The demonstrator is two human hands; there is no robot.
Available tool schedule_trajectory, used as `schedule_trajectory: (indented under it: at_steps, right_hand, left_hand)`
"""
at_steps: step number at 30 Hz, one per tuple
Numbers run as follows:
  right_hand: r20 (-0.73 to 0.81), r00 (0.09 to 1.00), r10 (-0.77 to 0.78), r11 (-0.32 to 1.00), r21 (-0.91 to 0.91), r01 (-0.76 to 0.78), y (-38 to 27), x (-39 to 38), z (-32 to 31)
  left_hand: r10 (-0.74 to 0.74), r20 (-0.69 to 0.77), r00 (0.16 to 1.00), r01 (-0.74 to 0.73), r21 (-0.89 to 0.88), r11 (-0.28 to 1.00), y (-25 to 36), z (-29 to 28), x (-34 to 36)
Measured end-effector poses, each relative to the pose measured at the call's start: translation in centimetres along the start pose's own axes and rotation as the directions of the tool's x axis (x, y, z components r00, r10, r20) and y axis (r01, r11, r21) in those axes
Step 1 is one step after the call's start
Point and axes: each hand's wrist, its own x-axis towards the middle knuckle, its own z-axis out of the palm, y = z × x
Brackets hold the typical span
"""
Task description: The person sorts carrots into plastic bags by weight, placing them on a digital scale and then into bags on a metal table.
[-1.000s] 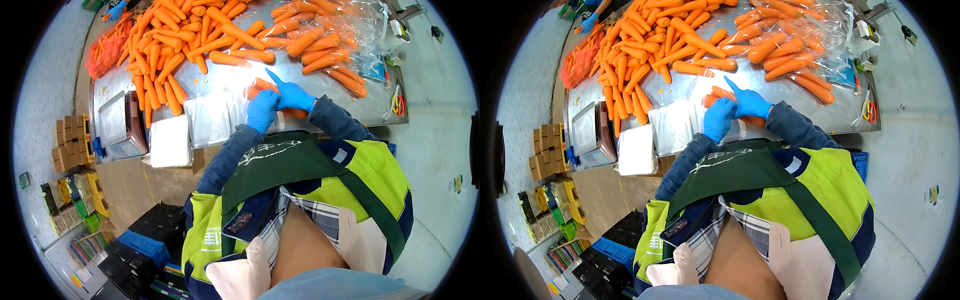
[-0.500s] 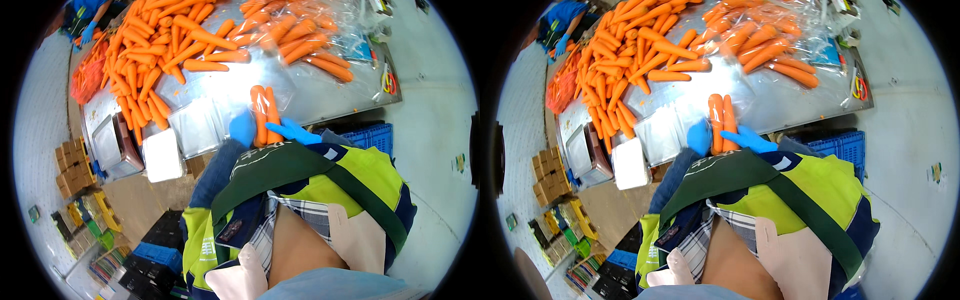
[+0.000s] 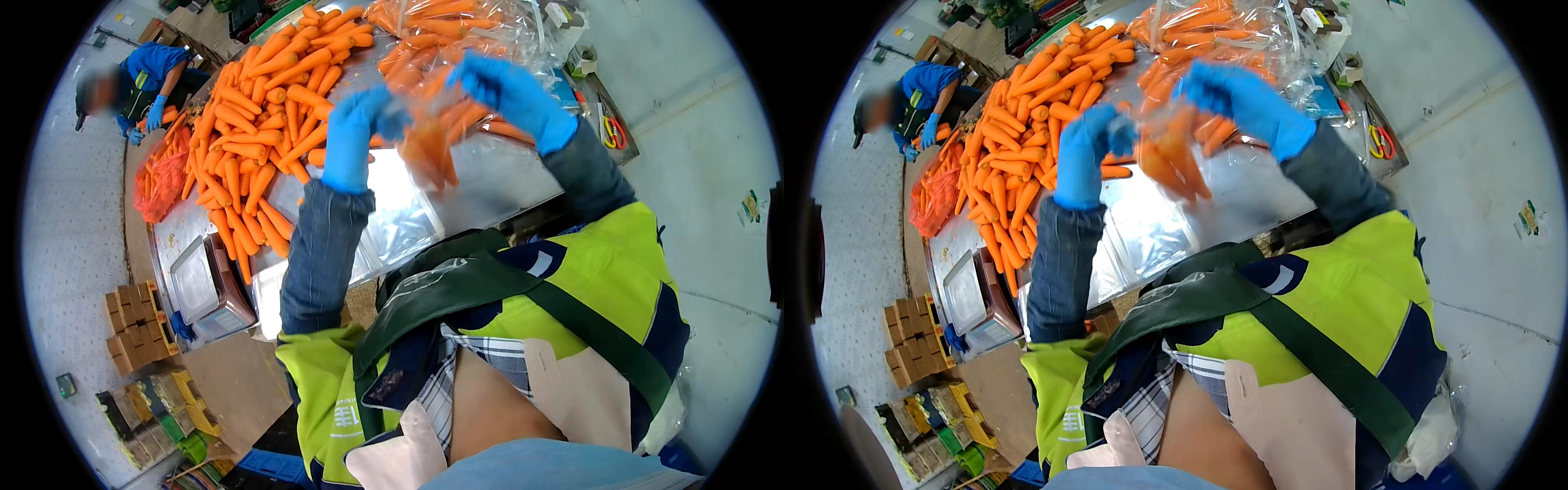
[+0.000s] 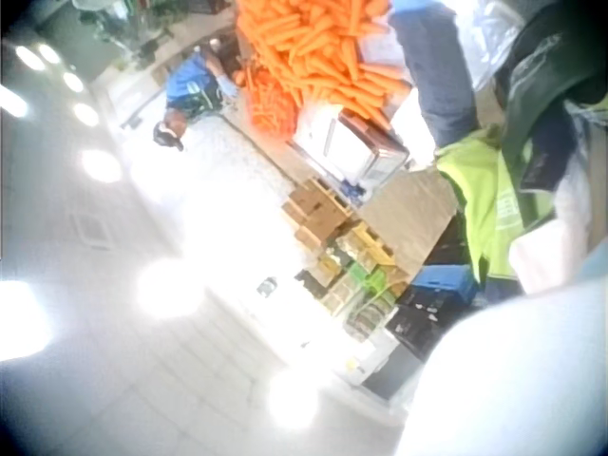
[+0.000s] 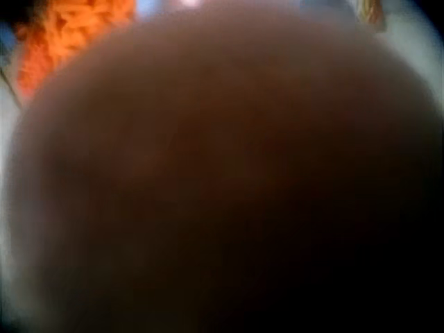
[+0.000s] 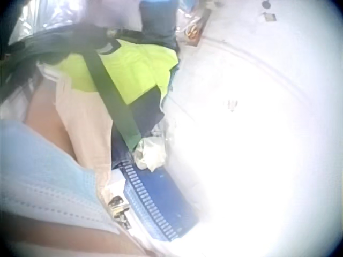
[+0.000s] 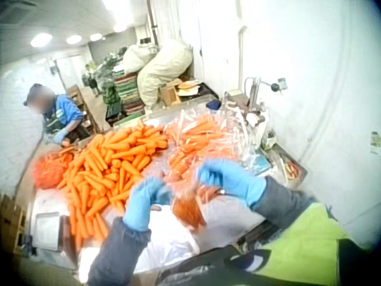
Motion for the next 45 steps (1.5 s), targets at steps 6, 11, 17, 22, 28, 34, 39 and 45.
schedule_trajectory:
  at_steps: [6, 11, 17, 22, 28, 34, 39, 45]
  right_hand:
    - [0.405, 0.857, -0.319, 0.847, 0.527, 0.067, -8.2, 12.3, -13.0]
    - [-0.200, 0.976, -0.085, 0.993, -0.102, 0.065, 2.5, 15.7, -13.3]
    - [0.237, 0.951, 0.201, 0.843, -0.536, -0.045, 19.7, 8.9, 2.8]
    - [0.498, 0.858, -0.125, 0.235, -0.825, 0.513, 30.1, 15.2, 12.4]
    - [0.394, 0.910, 0.127, 0.177, -0.912, 0.370, 32.1, 17.0, 16.2]
    - [0.057, 0.942, 0.331, 0.905, -0.302, -0.299, 27.4, 13.4, 11.1]
    - [-0.129, 0.962, 0.240, 0.843, -0.464, -0.272, 23.9, 16.3, 9.1]
    - [0.099, 0.967, 0.234, 0.376, -0.927, 0.004, 24.7, 24.5, 8.3]
  left_hand:
    - [0.018, 0.268, 0.963, -0.032, 0.049, 0.998, -8.0, 0.0, 0.4]
    - [-0.406, -0.038, 0.913, 0.403, -0.072, 0.912, -20.8, -4.1, -5.3]
    - [-0.514, -0.288, 0.808, 0.481, -0.183, 0.858, -24.1, -10.9, -9.5]
    - [-0.419, -0.350, 0.838, 0.378, -0.181, 0.908, -23.1, -14.0, -6.4]
    - [-0.147, -0.491, 0.859, 0.122, -0.084, 0.989, -22.2, -20.4, -0.3]
    - [0.561, -0.235, 0.794, 0.018, 0.931, 0.365, -20.6, -24.1, 9.1]
    - [0.200, -0.211, 0.957, 0.193, 0.975, 0.108, -23.8, -25.1, 14.4]
    - [-0.149, -0.341, 0.928, 0.360, 0.723, 0.590, -22.0, -24.8, 12.1]
